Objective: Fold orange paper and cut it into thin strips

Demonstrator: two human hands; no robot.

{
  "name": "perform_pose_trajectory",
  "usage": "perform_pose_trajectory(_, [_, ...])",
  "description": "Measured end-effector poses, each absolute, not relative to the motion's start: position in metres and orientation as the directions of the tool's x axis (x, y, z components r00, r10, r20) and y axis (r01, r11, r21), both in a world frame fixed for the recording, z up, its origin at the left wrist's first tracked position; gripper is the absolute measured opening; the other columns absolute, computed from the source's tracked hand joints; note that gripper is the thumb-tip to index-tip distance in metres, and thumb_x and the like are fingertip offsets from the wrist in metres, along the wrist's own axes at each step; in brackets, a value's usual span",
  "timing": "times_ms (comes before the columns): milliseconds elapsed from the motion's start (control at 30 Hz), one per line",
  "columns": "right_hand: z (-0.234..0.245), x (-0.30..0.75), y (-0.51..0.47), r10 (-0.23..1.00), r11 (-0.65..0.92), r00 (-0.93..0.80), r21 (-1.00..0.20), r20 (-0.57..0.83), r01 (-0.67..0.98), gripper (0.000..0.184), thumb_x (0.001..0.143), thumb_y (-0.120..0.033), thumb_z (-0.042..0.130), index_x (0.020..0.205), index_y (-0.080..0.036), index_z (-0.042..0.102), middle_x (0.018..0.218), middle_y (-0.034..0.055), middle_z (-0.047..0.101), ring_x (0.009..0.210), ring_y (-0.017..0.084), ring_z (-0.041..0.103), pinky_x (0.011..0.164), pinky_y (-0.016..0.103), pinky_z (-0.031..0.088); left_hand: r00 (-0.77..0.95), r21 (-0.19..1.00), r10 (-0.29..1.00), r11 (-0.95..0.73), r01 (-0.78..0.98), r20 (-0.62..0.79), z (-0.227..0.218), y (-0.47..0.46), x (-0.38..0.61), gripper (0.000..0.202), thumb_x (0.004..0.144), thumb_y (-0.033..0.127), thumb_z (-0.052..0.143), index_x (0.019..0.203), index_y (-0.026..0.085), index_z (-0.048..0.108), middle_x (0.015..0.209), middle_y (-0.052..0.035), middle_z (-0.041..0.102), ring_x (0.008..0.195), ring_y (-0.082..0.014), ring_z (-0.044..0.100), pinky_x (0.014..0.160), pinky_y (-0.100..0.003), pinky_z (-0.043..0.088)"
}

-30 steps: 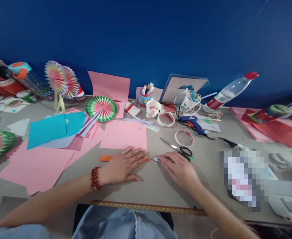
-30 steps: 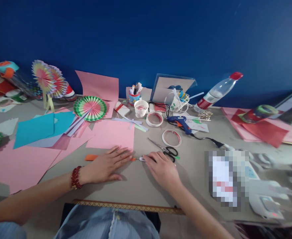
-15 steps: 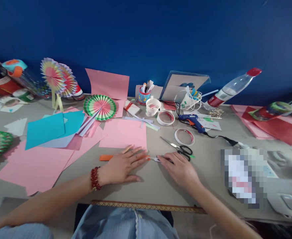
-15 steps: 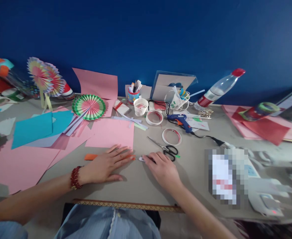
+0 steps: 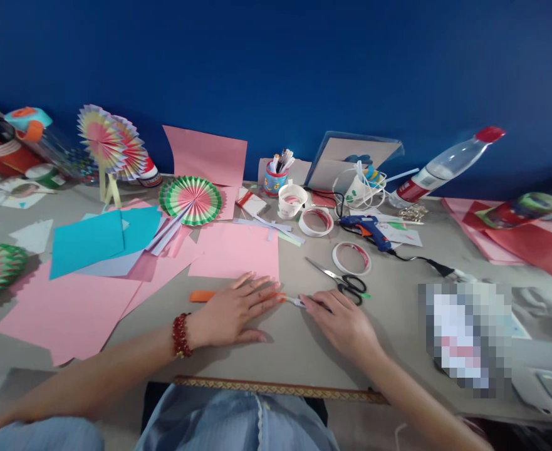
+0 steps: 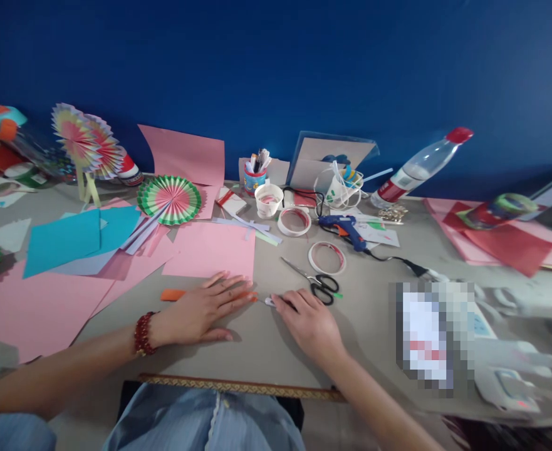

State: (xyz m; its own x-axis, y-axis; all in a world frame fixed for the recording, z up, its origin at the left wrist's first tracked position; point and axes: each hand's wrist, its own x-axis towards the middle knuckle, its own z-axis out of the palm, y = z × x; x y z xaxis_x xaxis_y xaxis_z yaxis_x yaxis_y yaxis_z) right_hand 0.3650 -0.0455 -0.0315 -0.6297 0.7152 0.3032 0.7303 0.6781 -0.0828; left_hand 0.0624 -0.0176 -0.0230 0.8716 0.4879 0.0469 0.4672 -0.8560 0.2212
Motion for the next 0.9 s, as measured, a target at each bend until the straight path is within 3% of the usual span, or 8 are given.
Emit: perform_pose_trajectory(900, [-0.0233,0.3644,-0.0455,0.724,0.673,-0.619,-0.113,0.304,0.731,0.029,0.102,-0.016,0.046,0.119,-0.020,0.069,0.093,0.0079,0.069,0.084,0.019,0.062,0.078,0.031,0.050,0.874,0.243,0.484,-0.854,0.460,0.048,-0.0231,-0.0167,0.0619,0.082,0.099,0.069,0.038,0.163,0.023,0.014,0.165,-0.0084,0.024,0.154,-0.0281,0.019,0.126,-0.050,0.006])
